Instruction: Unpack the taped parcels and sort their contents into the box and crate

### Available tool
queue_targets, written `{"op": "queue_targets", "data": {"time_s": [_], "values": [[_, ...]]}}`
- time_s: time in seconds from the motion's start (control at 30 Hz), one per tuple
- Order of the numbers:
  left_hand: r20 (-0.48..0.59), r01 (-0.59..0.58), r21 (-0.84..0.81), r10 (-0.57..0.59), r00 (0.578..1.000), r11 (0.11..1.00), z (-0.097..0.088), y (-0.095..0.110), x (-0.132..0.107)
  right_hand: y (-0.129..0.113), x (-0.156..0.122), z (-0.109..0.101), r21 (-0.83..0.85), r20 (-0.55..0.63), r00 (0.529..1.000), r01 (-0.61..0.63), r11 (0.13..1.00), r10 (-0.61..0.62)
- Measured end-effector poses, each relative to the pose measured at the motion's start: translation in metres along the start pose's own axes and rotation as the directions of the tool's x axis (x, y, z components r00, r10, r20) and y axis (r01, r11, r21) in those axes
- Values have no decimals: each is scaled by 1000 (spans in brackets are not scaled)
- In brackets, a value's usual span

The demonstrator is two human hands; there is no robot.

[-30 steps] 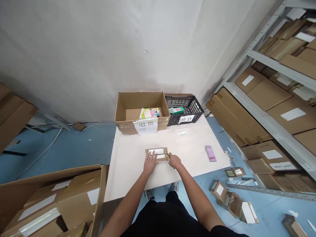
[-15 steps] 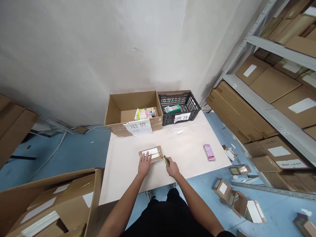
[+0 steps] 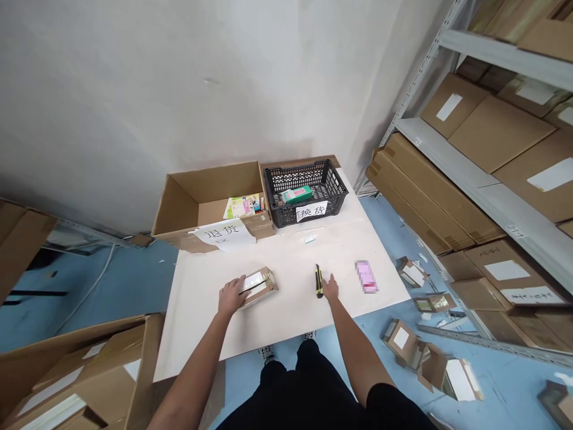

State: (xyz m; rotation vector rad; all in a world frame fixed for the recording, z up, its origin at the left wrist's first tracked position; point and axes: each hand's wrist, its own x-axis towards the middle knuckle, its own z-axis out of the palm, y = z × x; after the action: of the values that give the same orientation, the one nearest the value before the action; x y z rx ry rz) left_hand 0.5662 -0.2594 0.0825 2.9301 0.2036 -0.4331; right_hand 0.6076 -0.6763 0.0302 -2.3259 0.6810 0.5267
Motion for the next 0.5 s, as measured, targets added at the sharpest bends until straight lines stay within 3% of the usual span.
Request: {"op": "queue_targets", "data": {"time_s": [0.07,0.13,0.27,0.37,0.5], "values": [[-33,82,9,-82,996,997,4,13,-8,-8,0,7,9,-18,999,34,999,-34],[-97,146,18,-144,985,989,11,29,-19,-23,-15,27,77,27,990,135,988,-138],[-189,179,50,-167,968,983,30,66,-43,-64,-67,92,212,281,904,269,939,-323],[-135,202,51,-194,972,978,36,82,-51,-91,-97,125,231,319,887,268,935,-333],[61,252,-21,-250,966,968,22,77,-47,-109,-96,127,184,280,890,318,930,-360]]}}
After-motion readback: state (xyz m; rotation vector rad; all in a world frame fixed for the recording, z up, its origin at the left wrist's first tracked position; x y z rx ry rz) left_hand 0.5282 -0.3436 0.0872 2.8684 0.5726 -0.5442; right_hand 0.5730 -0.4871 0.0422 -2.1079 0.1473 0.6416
